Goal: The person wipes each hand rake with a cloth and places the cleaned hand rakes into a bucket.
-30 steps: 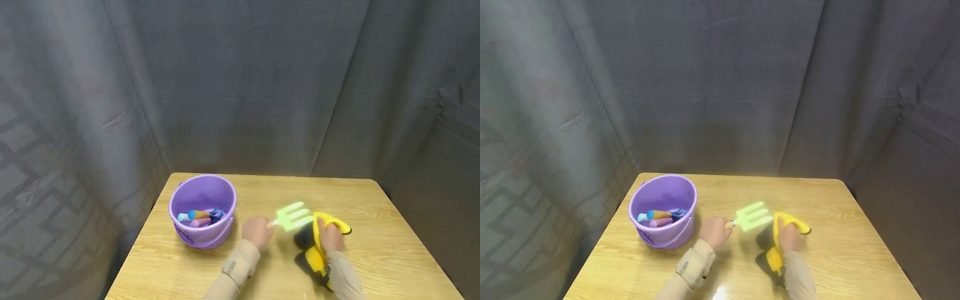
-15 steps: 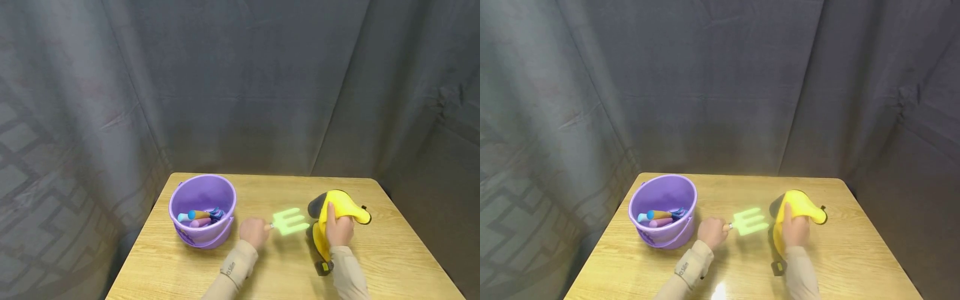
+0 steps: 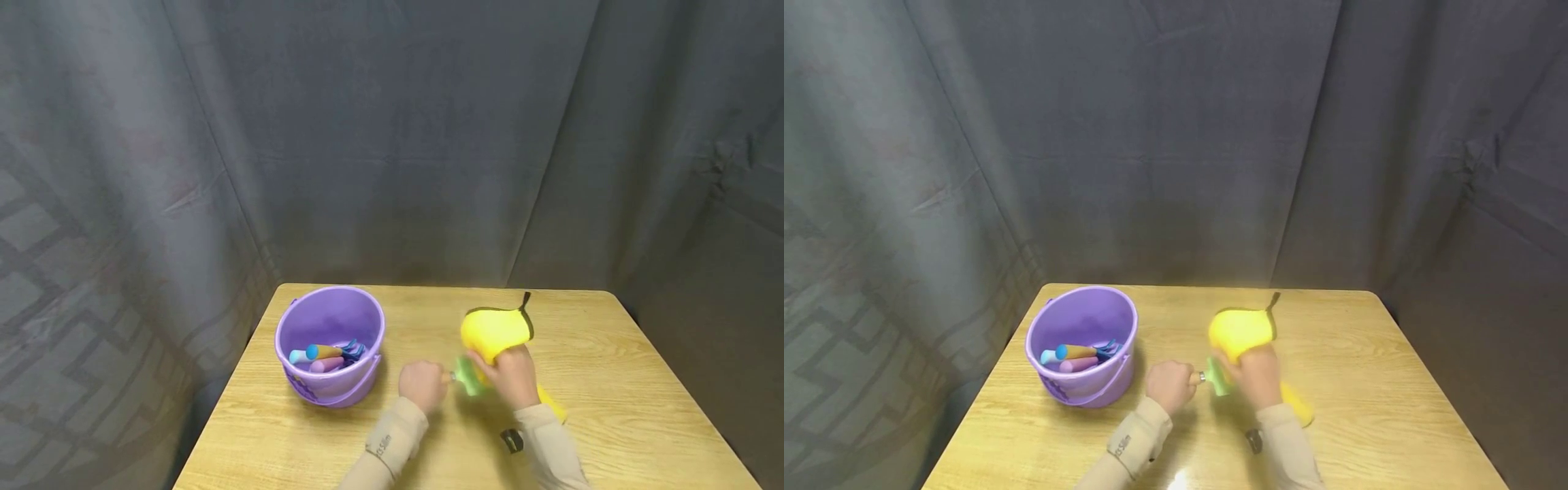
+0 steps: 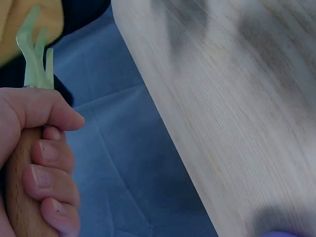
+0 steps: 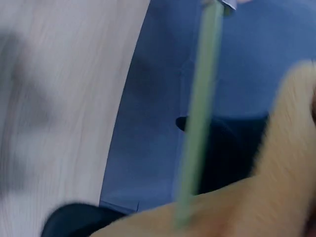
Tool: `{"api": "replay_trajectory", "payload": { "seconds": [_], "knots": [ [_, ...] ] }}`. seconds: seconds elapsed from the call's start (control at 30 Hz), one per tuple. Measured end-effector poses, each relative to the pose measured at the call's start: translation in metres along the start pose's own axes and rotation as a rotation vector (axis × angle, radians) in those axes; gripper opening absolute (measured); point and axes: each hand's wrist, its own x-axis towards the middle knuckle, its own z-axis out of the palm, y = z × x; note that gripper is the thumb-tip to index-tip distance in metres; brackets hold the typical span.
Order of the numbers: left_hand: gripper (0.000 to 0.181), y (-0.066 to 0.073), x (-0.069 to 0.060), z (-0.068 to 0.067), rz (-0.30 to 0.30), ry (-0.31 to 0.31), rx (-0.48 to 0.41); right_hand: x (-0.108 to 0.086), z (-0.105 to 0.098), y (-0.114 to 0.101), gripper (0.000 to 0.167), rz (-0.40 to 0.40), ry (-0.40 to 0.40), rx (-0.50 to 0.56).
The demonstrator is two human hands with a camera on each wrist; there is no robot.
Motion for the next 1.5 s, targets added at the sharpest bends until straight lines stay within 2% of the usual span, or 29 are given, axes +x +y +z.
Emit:
{"api": "replay_trajectory", "payload": {
  "seconds": [0.07,0.2,0.3,0.43,0.5,0.6,0.73,0.9,1.1,1.23,1.4,1.5],
  "knots": [
    [0.026,0.001,0.000,-0.002,0.002,0.010,-0.017,-0.003,0.004,-0.002,0.040,-0.020,-0.090,0.003],
    [0.030,0.002,0.001,-0.007,0.012,0.039,-0.027,-0.012,0.008,-0.006,0.039,0.010,-0.221,-0.059],
    [0.033,0.002,0.001,-0.009,0.026,0.065,-0.008,-0.014,0.007,-0.008,0.036,0.088,-0.279,-0.063],
    [0.037,0.002,0.000,-0.012,0.042,0.102,0.041,-0.013,0.005,-0.009,0.042,0.194,-0.336,-0.072],
    [0.036,0.002,0.000,-0.013,0.052,0.116,0.065,-0.012,0.004,-0.008,0.044,0.234,-0.342,-0.069],
    [0.033,0.002,0.001,-0.015,0.063,0.135,0.086,-0.011,0.004,-0.007,0.046,0.312,-0.304,-0.030],
    [0.030,0.003,0.001,-0.016,0.065,0.151,0.089,-0.011,0.004,-0.004,0.060,0.435,-0.269,0.001],
    [0.029,0.004,0.000,-0.017,0.058,0.144,0.084,-0.008,0.001,-0.003,0.072,0.553,-0.333,0.012],
    [0.023,0.005,-0.001,-0.019,0.055,0.132,0.092,-0.006,-0.004,0.002,0.063,0.643,-0.364,0.052],
    [0.025,0.005,-0.001,-0.019,0.051,0.138,0.109,-0.006,-0.005,0.006,0.059,0.690,-0.335,0.096],
    [0.029,0.004,-0.001,-0.017,0.054,0.163,0.104,-0.010,-0.004,0.009,0.036,0.756,-0.285,0.157],
    [0.030,0.004,-0.002,-0.015,0.061,0.167,0.085,-0.012,-0.003,0.010,0.032,0.791,-0.265,0.173]
  ]
}}
